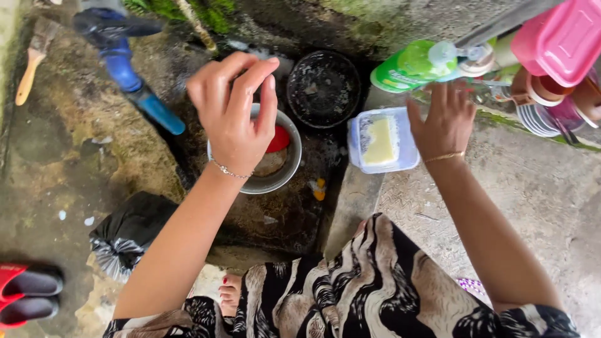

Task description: Washing rice and cleaning various containers at an outdoor tap.

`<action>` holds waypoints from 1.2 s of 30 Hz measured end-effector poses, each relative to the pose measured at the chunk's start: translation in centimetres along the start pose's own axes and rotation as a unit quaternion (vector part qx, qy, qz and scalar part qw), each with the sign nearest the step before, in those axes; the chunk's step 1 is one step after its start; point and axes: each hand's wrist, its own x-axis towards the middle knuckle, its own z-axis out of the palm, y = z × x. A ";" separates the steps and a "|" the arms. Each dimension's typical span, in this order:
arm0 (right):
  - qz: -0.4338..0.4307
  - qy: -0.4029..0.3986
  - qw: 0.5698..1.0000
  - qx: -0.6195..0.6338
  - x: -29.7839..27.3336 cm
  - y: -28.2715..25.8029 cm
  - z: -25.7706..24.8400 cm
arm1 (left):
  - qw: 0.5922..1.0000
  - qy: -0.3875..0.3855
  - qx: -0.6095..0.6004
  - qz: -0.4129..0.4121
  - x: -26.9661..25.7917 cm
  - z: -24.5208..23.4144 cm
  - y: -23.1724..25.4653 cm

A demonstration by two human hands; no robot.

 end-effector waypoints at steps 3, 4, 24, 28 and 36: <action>-0.017 -0.092 0.992 -0.090 -2.0 2.4 4.5 | 0.984 0.113 0.098 0.100 2.7 -4.0 0.6; 0.090 -0.225 0.969 -0.046 -1.7 2.8 4.7 | 0.980 0.121 0.137 0.084 3.5 -5.3 0.6; -0.066 -0.465 0.830 0.301 5.1 -28.5 1.2 | 0.997 0.007 -0.075 0.001 2.6 -8.9 -7.0; -0.113 -0.418 0.845 0.314 5.6 -31.1 3.1 | 0.994 0.036 -0.104 0.020 3.0 -9.1 -7.0; -0.150 -0.392 0.861 0.288 5.2 -30.7 4.4 | 0.996 0.029 -0.080 0.034 3.2 -9.3 -6.4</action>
